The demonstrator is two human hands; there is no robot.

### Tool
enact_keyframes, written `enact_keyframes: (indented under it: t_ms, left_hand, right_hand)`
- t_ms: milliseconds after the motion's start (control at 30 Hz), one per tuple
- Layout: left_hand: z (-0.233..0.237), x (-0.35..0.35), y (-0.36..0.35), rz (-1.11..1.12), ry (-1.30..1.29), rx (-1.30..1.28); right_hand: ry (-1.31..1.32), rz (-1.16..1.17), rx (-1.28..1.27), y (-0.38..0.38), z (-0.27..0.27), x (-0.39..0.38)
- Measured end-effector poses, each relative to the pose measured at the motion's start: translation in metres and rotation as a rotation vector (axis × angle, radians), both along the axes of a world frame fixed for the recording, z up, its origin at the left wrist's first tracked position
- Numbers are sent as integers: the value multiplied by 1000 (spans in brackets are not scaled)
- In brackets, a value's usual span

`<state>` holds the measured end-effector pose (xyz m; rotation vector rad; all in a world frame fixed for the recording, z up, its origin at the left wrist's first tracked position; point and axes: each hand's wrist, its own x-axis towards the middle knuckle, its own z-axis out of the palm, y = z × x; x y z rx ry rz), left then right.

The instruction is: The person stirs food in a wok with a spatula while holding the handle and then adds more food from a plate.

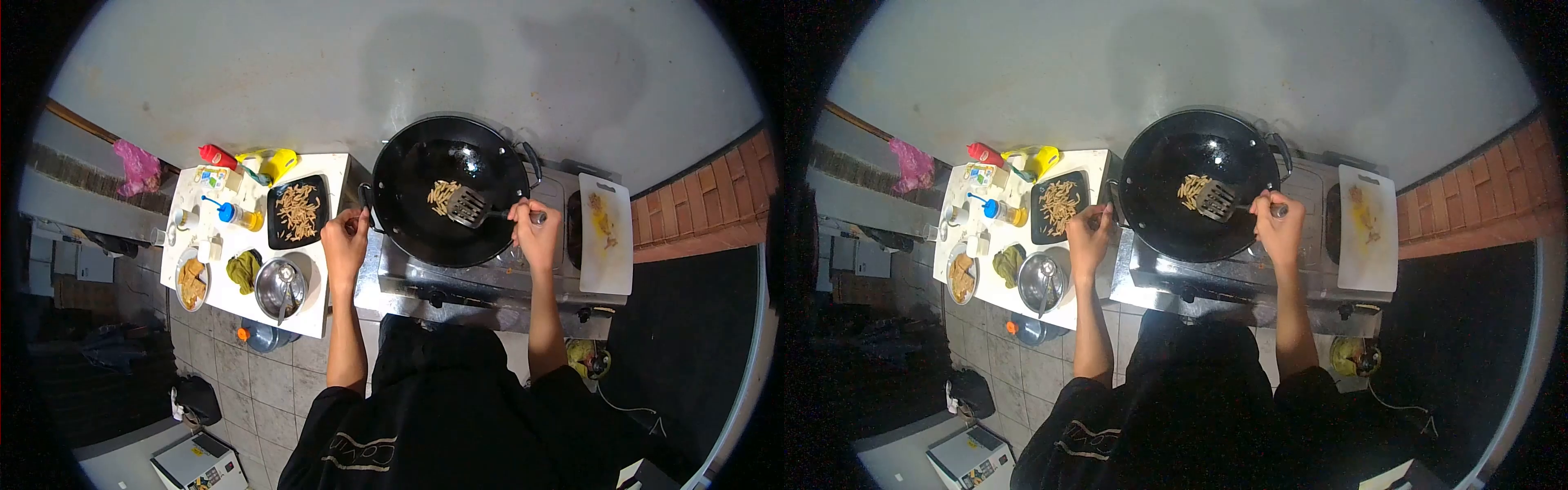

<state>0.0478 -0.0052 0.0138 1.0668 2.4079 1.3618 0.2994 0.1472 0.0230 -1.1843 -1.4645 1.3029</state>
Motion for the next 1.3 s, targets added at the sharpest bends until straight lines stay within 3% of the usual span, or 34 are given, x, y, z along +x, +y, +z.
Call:
enact_keyframes:
  t_ms: [133,267,367,700,800,900,1033,1133,1300]
  left_hand:
    - [3,0,0,-6,-65,-31]
    - [2,0,0,-2,-36,-27]
    - [3,1,0,-6,-11,-1]
    - [1,-1,0,-22,24,-2]
    - [1,0,-1,-6,5,-16]
    - [3,1,0,0,0,-27]
    - [6,2,-1,-7,8,-37]
    - [3,1,-1,-13,4,-24]
    - [2,1,0,-5,-6,-18]
  right_hand:
    - [139,54,44,5,-24,-9]
    - [190,43,64,3,-9,1]
    - [-10,50,40,7,2,19]
    - [77,140,81,10,-13,0]
    - [33,110,67,9,3,14]
    - [-158,190,256,13,9,24]
    - [-189,222,294,11,4,12]
    - [-64,289,327,10,-4,4]
    - [-127,310,321,7,22,21]
